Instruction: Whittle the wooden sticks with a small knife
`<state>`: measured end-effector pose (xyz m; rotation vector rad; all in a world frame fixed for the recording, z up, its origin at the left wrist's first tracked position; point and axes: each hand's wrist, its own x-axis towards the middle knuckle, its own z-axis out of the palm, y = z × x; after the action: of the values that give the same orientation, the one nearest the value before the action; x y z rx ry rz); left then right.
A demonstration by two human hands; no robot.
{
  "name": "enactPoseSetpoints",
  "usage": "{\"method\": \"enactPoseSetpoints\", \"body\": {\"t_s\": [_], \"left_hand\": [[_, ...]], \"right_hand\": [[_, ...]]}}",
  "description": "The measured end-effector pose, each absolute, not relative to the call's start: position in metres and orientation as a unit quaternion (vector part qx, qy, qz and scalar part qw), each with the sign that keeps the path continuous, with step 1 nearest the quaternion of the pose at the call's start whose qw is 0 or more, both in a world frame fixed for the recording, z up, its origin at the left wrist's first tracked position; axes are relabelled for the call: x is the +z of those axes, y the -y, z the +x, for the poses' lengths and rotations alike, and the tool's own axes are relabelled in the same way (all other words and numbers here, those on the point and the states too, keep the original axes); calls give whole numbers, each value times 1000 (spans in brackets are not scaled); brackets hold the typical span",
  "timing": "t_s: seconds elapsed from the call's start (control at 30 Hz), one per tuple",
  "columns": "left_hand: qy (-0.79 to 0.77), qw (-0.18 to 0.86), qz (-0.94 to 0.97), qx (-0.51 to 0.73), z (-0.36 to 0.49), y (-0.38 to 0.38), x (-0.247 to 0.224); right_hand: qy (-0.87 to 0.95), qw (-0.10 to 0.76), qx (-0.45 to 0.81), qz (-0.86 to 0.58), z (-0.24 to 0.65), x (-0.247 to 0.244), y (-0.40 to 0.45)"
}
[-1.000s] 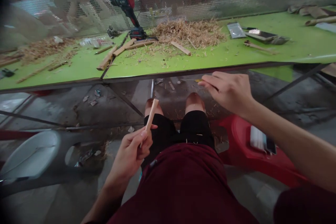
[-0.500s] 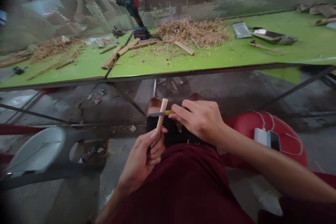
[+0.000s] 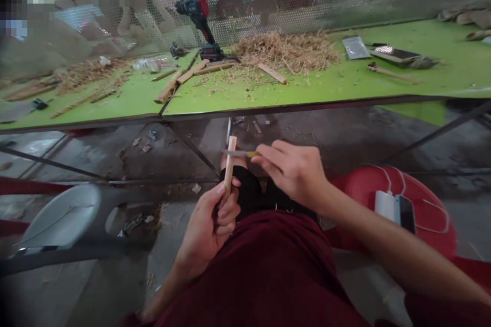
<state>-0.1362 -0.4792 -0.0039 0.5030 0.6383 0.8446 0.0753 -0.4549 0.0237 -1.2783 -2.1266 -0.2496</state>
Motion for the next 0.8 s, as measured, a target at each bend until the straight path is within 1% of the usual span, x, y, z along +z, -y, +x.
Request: {"method": "enactPoseSetpoints", "body": {"t_s": [0.07,0.17,0.27,0.5,0.67,0.73,0.8], "left_hand": [[-292,840,238,389,-134,479,-4],[-291,841,239,389,-133,480,-6],[-296,834,241,399,-133,482,-7],[-306,826,250,402,-132,480,-6],[-314,821,256,403,-130,478,-6],[-312,822,262,399,-131,481,-7],[-302,832,272,379,-131,485,-8]], "right_hand": [[825,319,-109,-453,68,13,456],[828,309,-163,-439,64,4,452],[834,298,-205,-417,67,8,445],[834,288,-249,-399,78,17,434],[829,272,-247,-422,85,16,426],[814,266,-239,-458,97,17,415],[776,282,-232,-515,116,20,400]]}}
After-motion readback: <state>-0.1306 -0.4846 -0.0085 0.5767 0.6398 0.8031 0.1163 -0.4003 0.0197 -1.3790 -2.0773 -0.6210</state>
